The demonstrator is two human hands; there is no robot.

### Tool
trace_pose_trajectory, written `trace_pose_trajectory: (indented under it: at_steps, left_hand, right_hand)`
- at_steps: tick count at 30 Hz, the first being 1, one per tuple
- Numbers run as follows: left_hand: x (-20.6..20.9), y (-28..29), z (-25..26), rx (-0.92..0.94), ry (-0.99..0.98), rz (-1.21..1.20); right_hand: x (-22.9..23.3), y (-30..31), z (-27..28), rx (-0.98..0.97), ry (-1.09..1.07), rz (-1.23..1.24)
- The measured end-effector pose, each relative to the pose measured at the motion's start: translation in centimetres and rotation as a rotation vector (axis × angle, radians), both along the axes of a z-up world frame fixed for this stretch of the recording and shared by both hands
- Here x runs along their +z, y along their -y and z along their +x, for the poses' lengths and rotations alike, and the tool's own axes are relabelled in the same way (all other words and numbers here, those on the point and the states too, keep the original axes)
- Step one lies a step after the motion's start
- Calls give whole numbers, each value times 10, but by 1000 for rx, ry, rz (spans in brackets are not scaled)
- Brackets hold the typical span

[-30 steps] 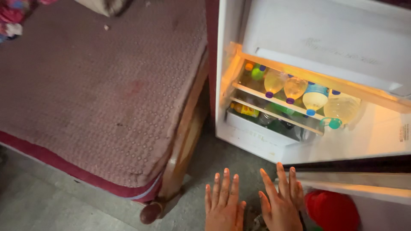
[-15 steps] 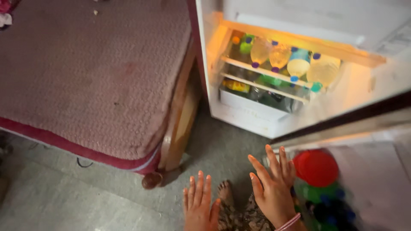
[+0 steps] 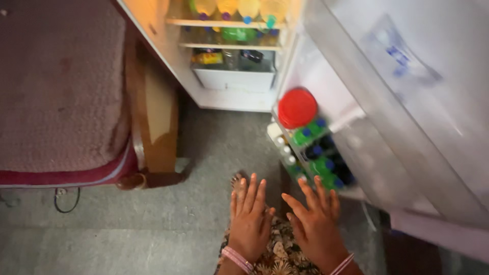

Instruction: The person kneels on the floor in front of a small refrigerator, takes bottles of drinks out of the fridge door shelves and places them on the floor, then picks bottles up one at a time and places them back into the fridge door shelves, rearranging them. At the end the person closes the fridge door.

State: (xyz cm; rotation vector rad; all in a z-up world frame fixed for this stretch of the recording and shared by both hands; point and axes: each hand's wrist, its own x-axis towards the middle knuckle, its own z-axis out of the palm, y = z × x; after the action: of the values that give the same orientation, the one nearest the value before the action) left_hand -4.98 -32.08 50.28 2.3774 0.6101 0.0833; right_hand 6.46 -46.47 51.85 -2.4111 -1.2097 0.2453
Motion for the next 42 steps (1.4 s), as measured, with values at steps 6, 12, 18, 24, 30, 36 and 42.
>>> trace_pose_trajectory:
  at_steps: [6,12,18,24,30,36,42]
  left_hand:
    - [27,67,-20,-141,-34,-41]
    - [66,84,-46,-173,-3,73]
    - [77,82,-72,-144,8,117]
    - [105,78,-86,-146,107,161]
    - [113,86,-95,-155,122,222]
    - [109,93,-106,-134,94,223]
    - [115,101,-119,-84,56,165]
  right_hand:
    - [34,68,-28,-104,38,26]
    - [102,100,-24,-228,115,268]
    - [137,121,27,-349,192,388]
    - [156,111,28,-468,75,268]
    - [154,107,24,-431,66,262]
    - [159,99,15,-364,112,216]
    - [158,81,-9,-286,99,149]
